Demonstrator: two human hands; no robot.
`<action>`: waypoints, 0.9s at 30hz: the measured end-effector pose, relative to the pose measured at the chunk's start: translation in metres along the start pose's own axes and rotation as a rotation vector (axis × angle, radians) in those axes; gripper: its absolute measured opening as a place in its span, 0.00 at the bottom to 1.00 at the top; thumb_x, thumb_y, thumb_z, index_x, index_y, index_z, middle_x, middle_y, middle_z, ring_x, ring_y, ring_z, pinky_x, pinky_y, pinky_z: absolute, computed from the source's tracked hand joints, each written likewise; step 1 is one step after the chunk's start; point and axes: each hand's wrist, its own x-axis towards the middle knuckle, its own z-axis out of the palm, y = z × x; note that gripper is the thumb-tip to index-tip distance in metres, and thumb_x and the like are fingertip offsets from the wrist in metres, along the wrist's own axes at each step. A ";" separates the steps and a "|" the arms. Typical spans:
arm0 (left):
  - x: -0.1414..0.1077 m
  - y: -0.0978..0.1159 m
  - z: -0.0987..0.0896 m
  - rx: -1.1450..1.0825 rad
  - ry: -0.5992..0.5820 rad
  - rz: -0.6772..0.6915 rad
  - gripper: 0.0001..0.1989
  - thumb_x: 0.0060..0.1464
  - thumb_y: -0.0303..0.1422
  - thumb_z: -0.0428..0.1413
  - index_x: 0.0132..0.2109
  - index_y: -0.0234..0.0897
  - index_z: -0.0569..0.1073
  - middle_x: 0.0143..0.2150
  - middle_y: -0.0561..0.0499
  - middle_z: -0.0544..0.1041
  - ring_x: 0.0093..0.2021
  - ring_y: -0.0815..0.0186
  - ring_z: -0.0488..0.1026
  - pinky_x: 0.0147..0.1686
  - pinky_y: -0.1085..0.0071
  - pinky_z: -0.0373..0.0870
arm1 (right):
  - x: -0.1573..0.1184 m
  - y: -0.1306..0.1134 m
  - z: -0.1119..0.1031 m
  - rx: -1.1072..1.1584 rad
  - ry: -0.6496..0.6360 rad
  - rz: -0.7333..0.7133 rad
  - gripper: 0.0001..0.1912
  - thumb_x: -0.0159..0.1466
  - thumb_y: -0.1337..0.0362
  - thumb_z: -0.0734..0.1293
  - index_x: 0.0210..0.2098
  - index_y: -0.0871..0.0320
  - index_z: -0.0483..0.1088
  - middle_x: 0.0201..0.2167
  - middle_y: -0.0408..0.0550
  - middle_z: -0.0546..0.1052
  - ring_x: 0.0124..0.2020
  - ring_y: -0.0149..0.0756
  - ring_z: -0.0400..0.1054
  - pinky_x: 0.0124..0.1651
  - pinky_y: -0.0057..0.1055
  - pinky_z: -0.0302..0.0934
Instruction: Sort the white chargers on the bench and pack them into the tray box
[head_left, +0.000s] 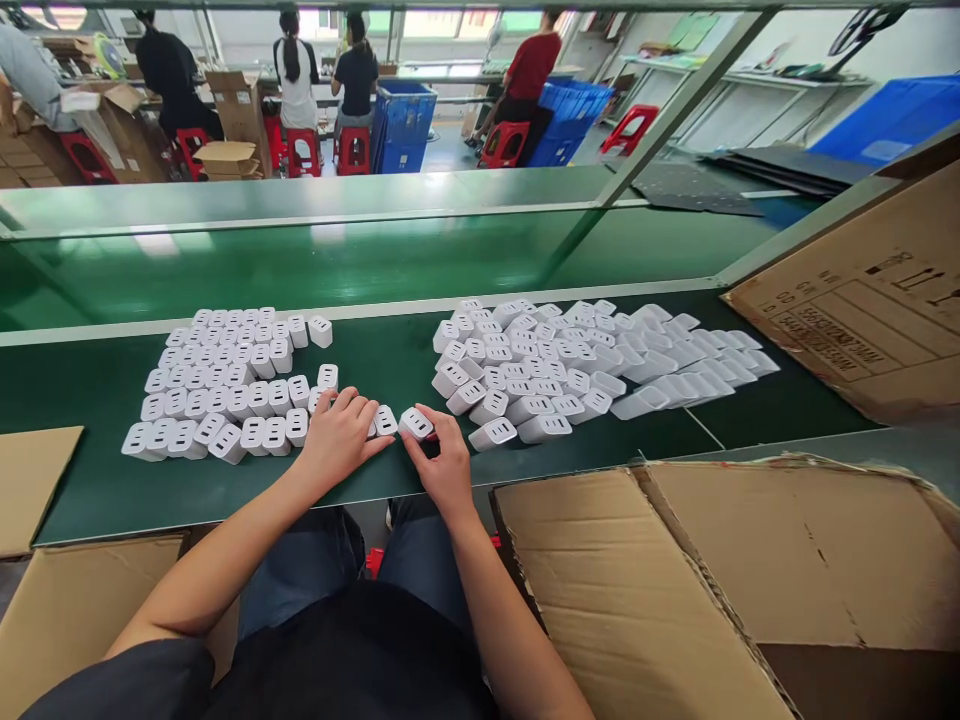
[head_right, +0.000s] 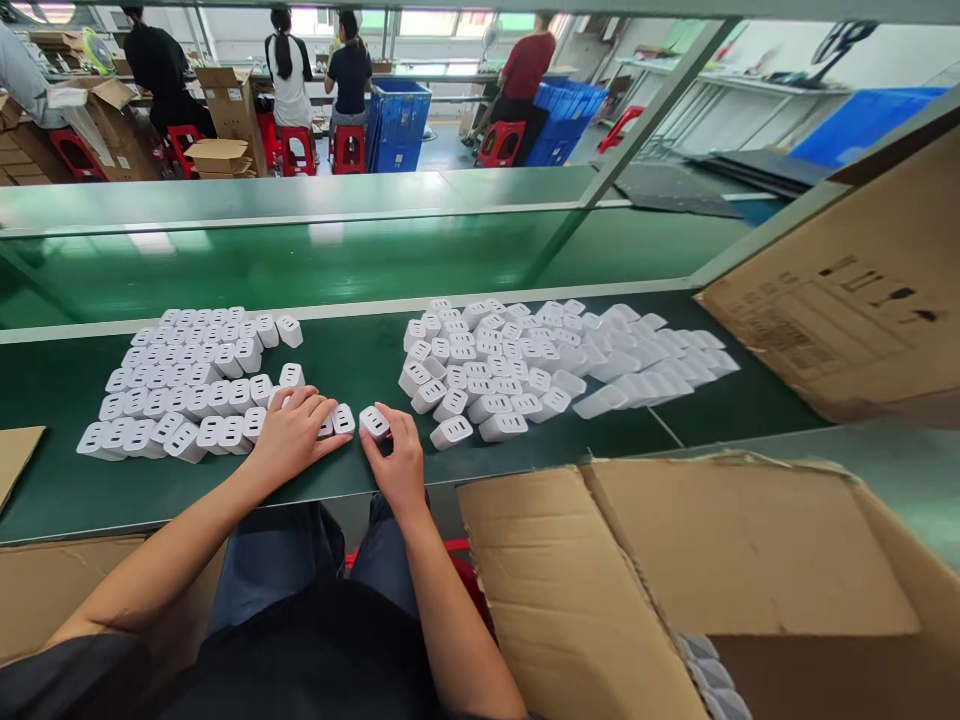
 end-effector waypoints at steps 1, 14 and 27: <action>0.001 0.002 0.000 0.005 0.006 0.000 0.19 0.62 0.46 0.56 0.50 0.35 0.74 0.47 0.42 0.79 0.58 0.50 0.68 0.57 0.54 0.58 | 0.000 0.000 0.000 0.004 -0.012 -0.009 0.21 0.66 0.59 0.64 0.56 0.57 0.70 0.50 0.57 0.73 0.48 0.44 0.70 0.47 0.42 0.71; -0.021 -0.001 -0.012 0.030 0.050 -0.047 0.29 0.59 0.46 0.60 0.61 0.35 0.67 0.57 0.40 0.74 0.62 0.46 0.65 0.60 0.51 0.54 | -0.004 -0.015 -0.001 -0.230 -0.058 -0.146 0.38 0.63 0.50 0.69 0.67 0.57 0.57 0.58 0.60 0.70 0.59 0.53 0.63 0.61 0.55 0.61; -0.025 -0.016 0.001 0.052 0.214 0.042 0.18 0.60 0.47 0.60 0.45 0.35 0.73 0.39 0.46 0.80 0.53 0.54 0.73 0.54 0.56 0.56 | -0.004 -0.018 0.008 -0.230 -0.071 -0.134 0.31 0.66 0.48 0.66 0.64 0.56 0.63 0.57 0.59 0.70 0.57 0.49 0.64 0.58 0.51 0.64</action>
